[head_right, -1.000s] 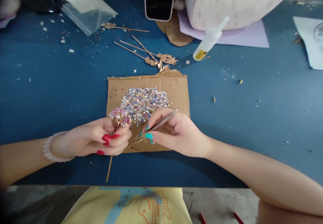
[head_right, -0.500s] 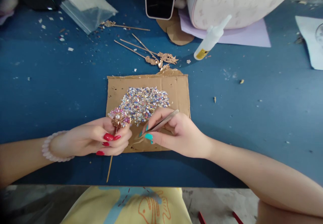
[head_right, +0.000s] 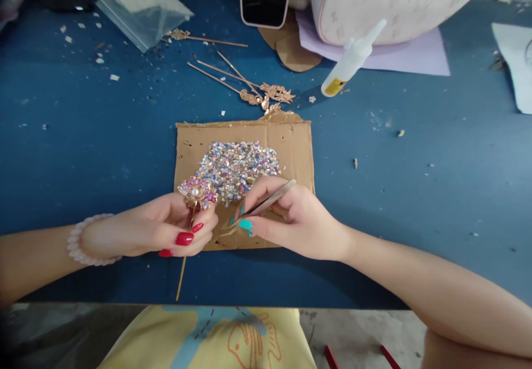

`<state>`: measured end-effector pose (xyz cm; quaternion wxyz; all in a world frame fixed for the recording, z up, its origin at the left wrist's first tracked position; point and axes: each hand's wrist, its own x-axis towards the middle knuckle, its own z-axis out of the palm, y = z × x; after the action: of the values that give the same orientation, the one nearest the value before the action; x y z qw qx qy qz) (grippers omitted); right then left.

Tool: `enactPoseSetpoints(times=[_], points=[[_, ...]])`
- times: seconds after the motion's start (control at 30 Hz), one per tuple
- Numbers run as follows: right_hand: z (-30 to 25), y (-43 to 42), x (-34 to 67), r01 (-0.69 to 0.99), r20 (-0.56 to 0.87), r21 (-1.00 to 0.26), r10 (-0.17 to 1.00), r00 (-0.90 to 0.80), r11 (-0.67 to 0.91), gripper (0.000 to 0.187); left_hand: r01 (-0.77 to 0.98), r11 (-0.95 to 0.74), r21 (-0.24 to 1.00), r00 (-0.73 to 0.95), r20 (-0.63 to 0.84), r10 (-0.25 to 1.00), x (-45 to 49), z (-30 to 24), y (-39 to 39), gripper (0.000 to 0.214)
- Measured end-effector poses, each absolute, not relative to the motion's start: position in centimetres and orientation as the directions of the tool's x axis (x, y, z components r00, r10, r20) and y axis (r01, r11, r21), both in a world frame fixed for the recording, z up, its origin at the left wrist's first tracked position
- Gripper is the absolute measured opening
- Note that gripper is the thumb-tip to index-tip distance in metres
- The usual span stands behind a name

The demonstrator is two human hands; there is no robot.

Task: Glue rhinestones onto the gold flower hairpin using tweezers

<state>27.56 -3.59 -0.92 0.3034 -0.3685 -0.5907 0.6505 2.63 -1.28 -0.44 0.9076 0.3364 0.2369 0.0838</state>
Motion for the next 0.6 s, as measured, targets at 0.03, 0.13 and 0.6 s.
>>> enactPoseSetpoints(times=[0.03,0.13,0.6], points=[[-0.91,-3.61,27.57,0.042,-0.123,-0.992,0.832,-0.541,-0.119,0.027,0.011,0.754,0.657,0.874,-0.373,0.312,2.57,-0.48,-1.3,0.017],[-0.85,-3.6,27.57,0.053,-0.126,-0.992,0.835,-0.536,-0.116,0.027,0.028,0.746,0.666,0.872,-0.381,0.308,2.49,-0.54,-1.31,0.02],[-0.78,-3.51,27.48,0.06,-0.135,-0.991,0.838,-0.529,-0.122,0.03,0.046,0.714,0.698,0.886,-0.359,0.293,2.37,-0.86,-1.29,0.025]])
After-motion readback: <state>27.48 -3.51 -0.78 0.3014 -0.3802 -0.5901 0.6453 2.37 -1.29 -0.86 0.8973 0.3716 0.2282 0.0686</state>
